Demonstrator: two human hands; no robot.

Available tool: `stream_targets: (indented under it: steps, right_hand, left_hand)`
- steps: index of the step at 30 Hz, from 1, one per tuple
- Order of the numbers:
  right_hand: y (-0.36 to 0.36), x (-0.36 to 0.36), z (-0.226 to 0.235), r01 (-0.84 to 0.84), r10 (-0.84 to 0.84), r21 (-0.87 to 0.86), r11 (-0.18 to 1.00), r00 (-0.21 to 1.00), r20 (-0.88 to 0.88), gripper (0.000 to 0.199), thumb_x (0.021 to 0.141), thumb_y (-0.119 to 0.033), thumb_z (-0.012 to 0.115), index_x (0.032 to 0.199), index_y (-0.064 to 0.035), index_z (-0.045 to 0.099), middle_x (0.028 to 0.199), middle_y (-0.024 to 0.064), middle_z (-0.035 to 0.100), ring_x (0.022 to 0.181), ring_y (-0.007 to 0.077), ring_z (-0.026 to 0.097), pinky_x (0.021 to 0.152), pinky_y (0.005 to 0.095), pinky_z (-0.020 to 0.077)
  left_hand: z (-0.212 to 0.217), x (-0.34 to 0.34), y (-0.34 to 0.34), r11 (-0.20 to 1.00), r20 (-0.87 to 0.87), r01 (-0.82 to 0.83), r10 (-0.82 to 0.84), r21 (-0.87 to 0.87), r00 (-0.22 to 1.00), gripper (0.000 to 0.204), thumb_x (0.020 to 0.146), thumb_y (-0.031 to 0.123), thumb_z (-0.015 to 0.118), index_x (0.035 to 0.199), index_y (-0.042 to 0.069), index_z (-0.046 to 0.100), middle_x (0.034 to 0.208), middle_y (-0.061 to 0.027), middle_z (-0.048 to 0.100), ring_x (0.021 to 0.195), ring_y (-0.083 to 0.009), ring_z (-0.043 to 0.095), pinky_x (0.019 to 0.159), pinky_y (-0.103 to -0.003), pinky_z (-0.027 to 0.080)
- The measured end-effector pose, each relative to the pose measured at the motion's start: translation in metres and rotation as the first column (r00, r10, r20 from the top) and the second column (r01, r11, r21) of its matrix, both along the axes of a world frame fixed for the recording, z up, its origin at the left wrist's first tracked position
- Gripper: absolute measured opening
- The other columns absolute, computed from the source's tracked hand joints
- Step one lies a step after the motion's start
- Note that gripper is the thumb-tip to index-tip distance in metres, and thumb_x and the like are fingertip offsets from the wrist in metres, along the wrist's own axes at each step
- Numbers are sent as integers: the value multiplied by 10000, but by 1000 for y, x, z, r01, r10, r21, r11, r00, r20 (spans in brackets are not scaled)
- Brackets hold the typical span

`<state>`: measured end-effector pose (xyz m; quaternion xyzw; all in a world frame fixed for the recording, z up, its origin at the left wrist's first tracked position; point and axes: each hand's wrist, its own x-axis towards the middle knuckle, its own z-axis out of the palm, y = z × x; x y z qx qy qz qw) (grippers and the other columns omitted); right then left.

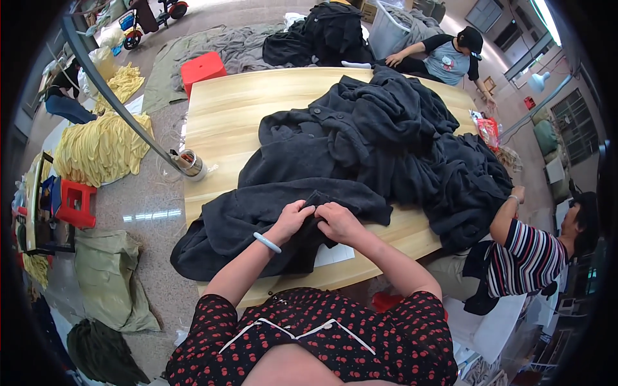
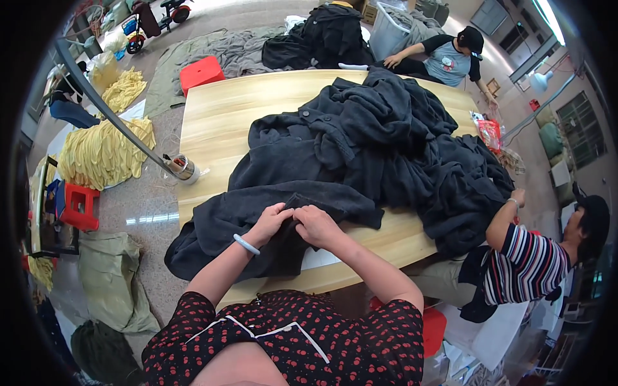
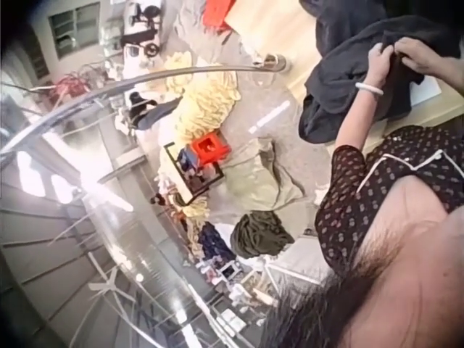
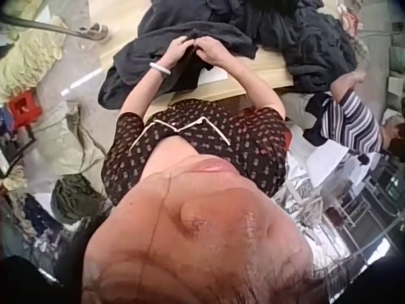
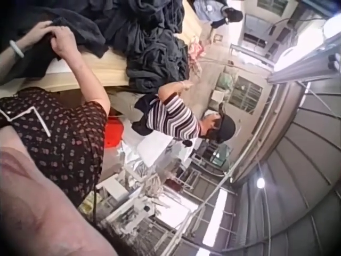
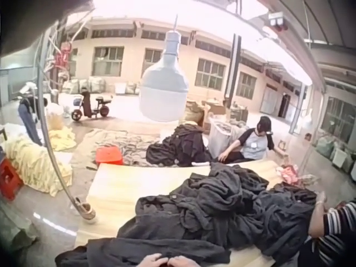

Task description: Folding and inspecting black jackets at a factory workbench.

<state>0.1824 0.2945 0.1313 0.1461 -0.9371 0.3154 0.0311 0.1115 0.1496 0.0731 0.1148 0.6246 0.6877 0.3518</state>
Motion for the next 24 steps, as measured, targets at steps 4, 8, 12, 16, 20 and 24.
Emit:
stream_targets:
  steps: [4,8,12,16,20,24]
  right_hand:
    - [-2,9,-8,156,-153,-56,986,986,65,118,683,-38,522,798,-19,505,763,149,552,776,316,534,699,391,440]
    - [-4,15,-13,265,-254,-107,958,961,107,178,692,-23,515,869,-15,523,794,159,569,800,328,550,719,384,448]
    - [1,17,-19,258,-260,-31,966,961,-94,218,697,-9,506,915,-6,527,813,171,558,797,329,535,728,411,440]
    - [6,18,-18,252,-249,25,967,965,-77,213,698,-12,508,909,0,532,832,169,555,824,331,527,734,408,438]
    - [8,18,-21,234,-235,66,970,972,0,169,700,-14,503,867,-1,527,817,169,547,821,337,520,725,415,434]
    - [6,15,-21,209,-212,88,974,977,23,102,711,-17,489,810,-2,509,799,174,546,803,342,522,707,425,435]
  left_hand:
    - [0,6,1,999,92,37,-37,6,995,160,812,159,525,792,7,571,710,-4,550,657,-58,471,568,-224,391]
    - [-6,7,2,996,59,83,-81,-42,995,198,809,175,514,822,-13,576,727,-26,571,665,-76,489,582,-241,403]
    - [-4,7,6,990,-62,102,-108,-93,992,244,801,206,509,822,-32,560,725,-92,585,677,-169,543,621,-309,427]
    - [9,8,7,920,-392,183,-319,-346,863,275,773,235,503,823,-35,528,862,-220,564,845,-393,527,742,-418,416]
    - [31,17,5,825,-450,217,-482,-521,752,314,774,216,489,937,-52,474,976,-257,495,933,-385,488,802,-416,403]
    - [8,28,7,882,-492,107,-353,-459,796,252,777,172,464,897,-49,469,938,-251,500,908,-390,487,796,-429,399]
